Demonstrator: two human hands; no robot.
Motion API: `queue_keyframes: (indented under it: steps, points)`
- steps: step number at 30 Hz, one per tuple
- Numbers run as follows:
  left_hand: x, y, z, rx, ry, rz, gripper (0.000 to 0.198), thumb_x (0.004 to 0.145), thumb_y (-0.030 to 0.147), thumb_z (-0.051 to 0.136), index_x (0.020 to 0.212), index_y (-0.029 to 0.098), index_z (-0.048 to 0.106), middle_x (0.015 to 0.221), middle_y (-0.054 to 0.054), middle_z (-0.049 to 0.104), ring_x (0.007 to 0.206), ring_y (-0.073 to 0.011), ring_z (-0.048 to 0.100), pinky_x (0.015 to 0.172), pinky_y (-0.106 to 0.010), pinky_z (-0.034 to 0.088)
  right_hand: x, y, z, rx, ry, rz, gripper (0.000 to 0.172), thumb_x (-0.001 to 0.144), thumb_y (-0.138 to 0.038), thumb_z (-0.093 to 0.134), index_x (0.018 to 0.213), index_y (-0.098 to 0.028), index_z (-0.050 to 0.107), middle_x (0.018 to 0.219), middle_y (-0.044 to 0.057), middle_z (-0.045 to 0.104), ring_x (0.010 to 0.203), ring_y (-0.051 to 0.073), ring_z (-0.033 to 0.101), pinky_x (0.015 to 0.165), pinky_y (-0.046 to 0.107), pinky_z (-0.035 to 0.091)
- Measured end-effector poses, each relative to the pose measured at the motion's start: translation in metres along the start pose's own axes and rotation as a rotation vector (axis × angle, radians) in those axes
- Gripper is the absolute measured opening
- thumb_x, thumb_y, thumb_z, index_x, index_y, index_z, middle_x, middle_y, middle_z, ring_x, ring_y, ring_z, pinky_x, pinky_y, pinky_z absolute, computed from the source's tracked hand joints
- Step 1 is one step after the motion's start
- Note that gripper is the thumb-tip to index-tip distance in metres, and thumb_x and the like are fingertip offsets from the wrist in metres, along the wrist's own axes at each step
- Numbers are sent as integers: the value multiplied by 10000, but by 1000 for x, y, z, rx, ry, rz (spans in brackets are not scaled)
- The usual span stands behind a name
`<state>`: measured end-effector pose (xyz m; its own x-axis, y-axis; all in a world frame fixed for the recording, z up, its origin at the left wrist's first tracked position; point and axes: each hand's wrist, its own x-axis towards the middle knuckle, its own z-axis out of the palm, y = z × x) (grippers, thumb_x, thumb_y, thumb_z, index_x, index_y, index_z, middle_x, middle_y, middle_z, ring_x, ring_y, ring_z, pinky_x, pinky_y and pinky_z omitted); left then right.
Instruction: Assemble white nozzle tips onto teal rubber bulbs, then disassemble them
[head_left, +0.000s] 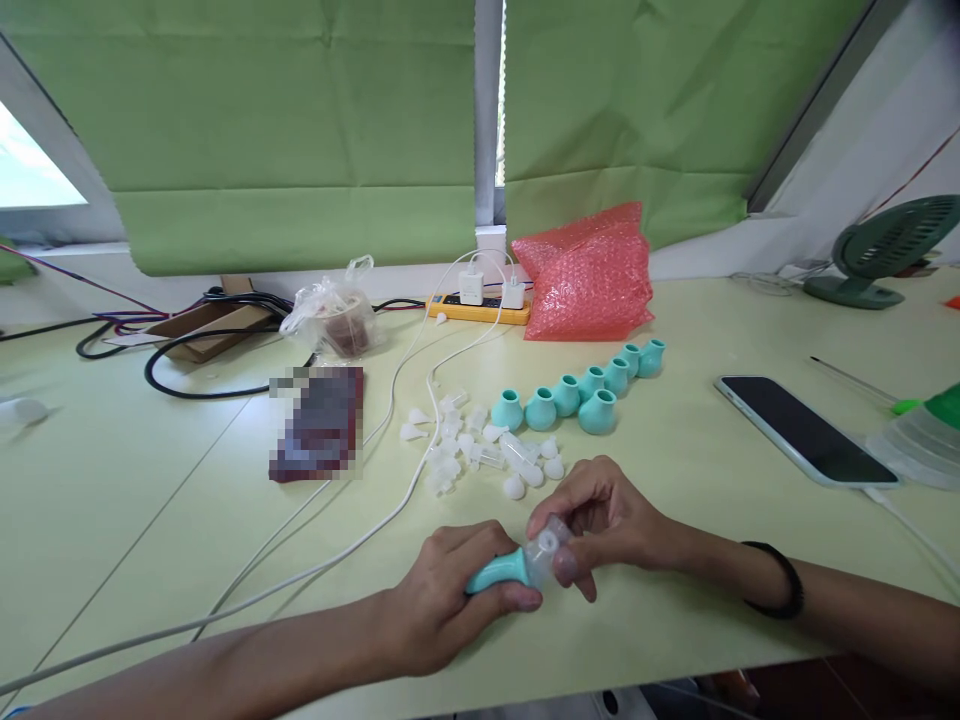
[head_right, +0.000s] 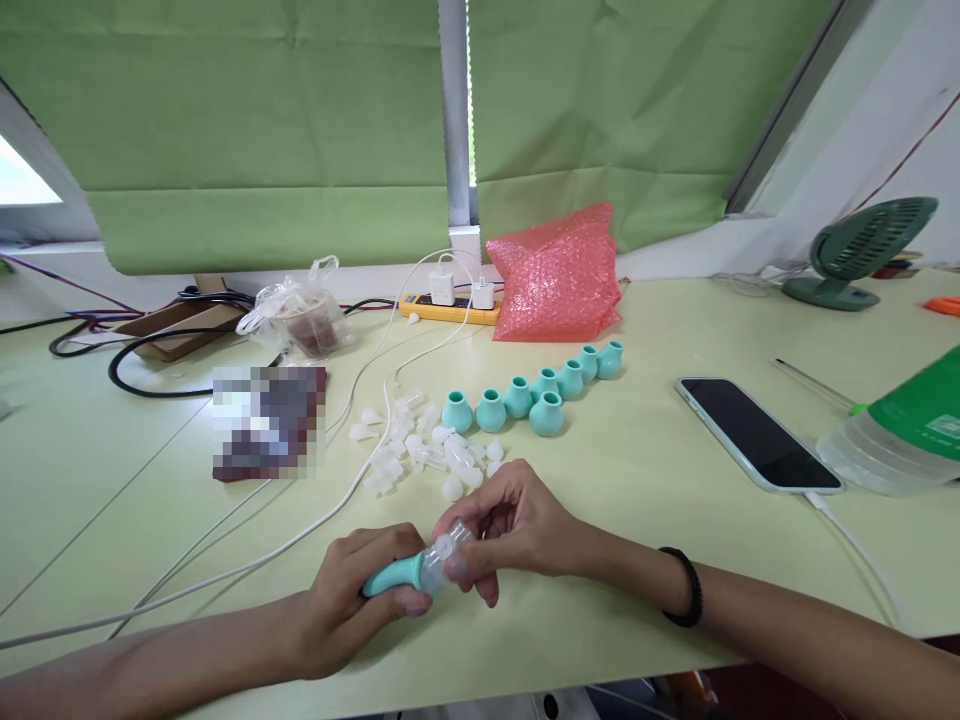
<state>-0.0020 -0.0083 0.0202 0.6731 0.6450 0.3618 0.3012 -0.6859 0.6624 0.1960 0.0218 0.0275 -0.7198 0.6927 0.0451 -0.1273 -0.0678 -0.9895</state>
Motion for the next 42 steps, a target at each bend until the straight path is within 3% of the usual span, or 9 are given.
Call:
queue_keyframes:
  steps: [4, 10, 15, 19, 23, 26, 29, 36, 42]
  points:
    - [0, 1, -2, -83, 9, 108, 190, 779, 273, 504, 912, 139, 525, 802, -88, 581, 742, -161, 543, 668, -236, 433, 6, 5, -11, 115, 24, 69, 214, 648, -304, 649, 726, -104, 646, 514, 16, 612, 348, 71, 518, 335, 153, 457]
    - [6, 1, -1, -95, 64, -39, 266, 717, 314, 588, 956, 199, 586, 1132, -105, 501, 971, -205, 510, 820, -306, 421, 9, 7, -1, -240, 316, -106, 261, 591, -288, 693, 771, -104, 653, 483, -7, 561, 388, 59, 491, 328, 135, 412]
    - [11, -2, 1, -219, 58, -69, 263, 686, 307, 621, 926, 200, 627, 957, -80, 556, 836, -176, 534, 733, -279, 442, 6, 8, 6, -595, 330, -312, 249, 720, -307, 577, 886, -132, 640, 476, -27, 552, 423, 54, 500, 396, 137, 421]
    - [11, -7, 2, -167, 219, -198, 246, 704, 326, 601, 906, 192, 636, 742, -33, 550, 687, -139, 508, 614, -235, 411, -1, 7, 7, -904, 442, -609, 340, 737, -274, 558, 1061, -177, 531, 535, -44, 550, 446, 54, 476, 473, 176, 434]
    - [10, -9, 2, -184, 231, -249, 227, 744, 322, 558, 918, 199, 633, 752, -32, 577, 712, -143, 515, 627, -234, 400, -3, 10, 8, -1072, 286, -726, 283, 696, -235, 608, 962, -178, 530, 545, -53, 538, 460, 44, 470, 484, 163, 398]
    - [10, -8, 2, -204, 196, -201, 239, 727, 316, 580, 922, 191, 636, 781, -40, 593, 732, -149, 525, 642, -238, 409, -2, 13, 9, -1097, 169, -725, 151, 736, -188, 560, 882, -181, 524, 531, -58, 527, 470, 42, 469, 499, 161, 383]
    - [9, -8, 2, -228, 214, -180, 230, 764, 290, 536, 952, 191, 625, 815, -46, 598, 759, -149, 532, 674, -244, 416, -1, 11, 9, -1092, 154, -684, 16, 746, -190, 526, 752, -185, 512, 489, -62, 493, 442, 42, 451, 475, 162, 364]
    - [8, -11, 4, -255, 406, -242, 201, 810, 238, 466, 735, 162, 636, 832, -51, 580, 816, -155, 533, 717, -253, 420, 0, -2, -2, -1150, 582, -864, 94, 616, -135, 526, 631, -200, 459, 381, -104, 257, 335, 44, 289, 390, 181, 287]
    - [8, -11, 6, -221, 390, -243, 153, 799, 210, 485, 862, 188, 623, 717, -18, 588, 663, -110, 525, 596, -213, 421, 6, -10, -40, -1417, 654, -1001, 133, 556, -107, 492, 537, -199, 398, 386, -81, 275, 370, 63, 256, 391, 214, 240]
